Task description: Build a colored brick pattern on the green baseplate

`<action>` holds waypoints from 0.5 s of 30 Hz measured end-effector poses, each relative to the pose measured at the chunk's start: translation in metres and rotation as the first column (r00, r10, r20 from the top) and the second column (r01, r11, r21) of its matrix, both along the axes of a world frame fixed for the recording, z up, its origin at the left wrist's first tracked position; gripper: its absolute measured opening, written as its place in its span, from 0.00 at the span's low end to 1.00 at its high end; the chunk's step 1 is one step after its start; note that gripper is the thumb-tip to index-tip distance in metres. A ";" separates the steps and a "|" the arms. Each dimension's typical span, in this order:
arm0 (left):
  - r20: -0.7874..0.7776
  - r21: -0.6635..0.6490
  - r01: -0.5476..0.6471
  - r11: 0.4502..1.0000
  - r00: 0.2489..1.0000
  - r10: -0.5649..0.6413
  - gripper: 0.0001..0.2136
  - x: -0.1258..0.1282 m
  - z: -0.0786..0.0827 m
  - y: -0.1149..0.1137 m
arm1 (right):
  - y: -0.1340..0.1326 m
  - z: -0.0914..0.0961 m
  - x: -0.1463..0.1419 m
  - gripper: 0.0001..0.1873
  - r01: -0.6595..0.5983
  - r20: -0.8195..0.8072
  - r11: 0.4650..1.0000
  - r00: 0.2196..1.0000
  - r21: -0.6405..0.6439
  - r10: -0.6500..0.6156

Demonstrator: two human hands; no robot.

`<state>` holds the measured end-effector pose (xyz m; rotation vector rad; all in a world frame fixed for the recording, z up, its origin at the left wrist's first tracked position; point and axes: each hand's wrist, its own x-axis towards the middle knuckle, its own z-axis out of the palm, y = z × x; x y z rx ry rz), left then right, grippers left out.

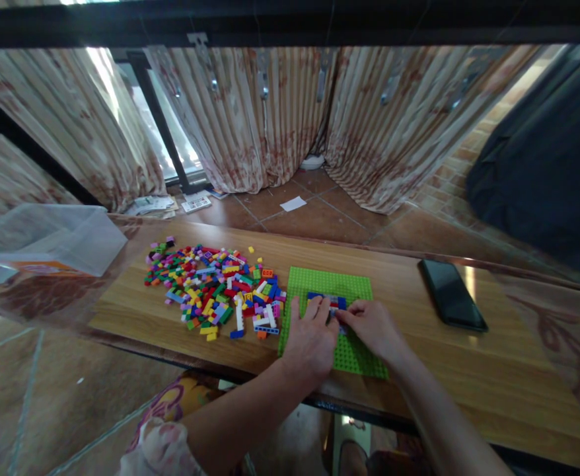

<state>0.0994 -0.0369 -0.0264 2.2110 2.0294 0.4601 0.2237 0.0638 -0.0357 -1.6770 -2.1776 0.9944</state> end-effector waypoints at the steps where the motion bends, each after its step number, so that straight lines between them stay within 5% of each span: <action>1: -0.011 -0.007 0.001 1.000 1.000 -0.001 0.16 0.001 0.001 0.000 | 0.000 0.000 0.000 0.14 0.002 -0.008 1.000 1.000 0.003 -0.002; 7: 0.003 -0.013 0.018 1.000 1.000 -0.018 0.15 -0.002 0.004 -0.001 | 0.004 0.003 0.004 0.18 -0.005 -0.100 0.994 0.995 -0.109 -0.006; 11: 0.072 0.006 0.021 1.000 0.997 -0.021 0.13 -0.012 0.005 -0.003 | 0.009 0.010 0.012 0.21 0.118 -0.257 0.928 0.942 -0.354 -0.217; 15: 0.205 0.098 -0.061 0.993 0.978 0.040 0.17 -0.037 0.010 0.007 | 0.011 0.015 0.015 0.21 0.158 -0.402 0.911 0.859 -0.380 -0.316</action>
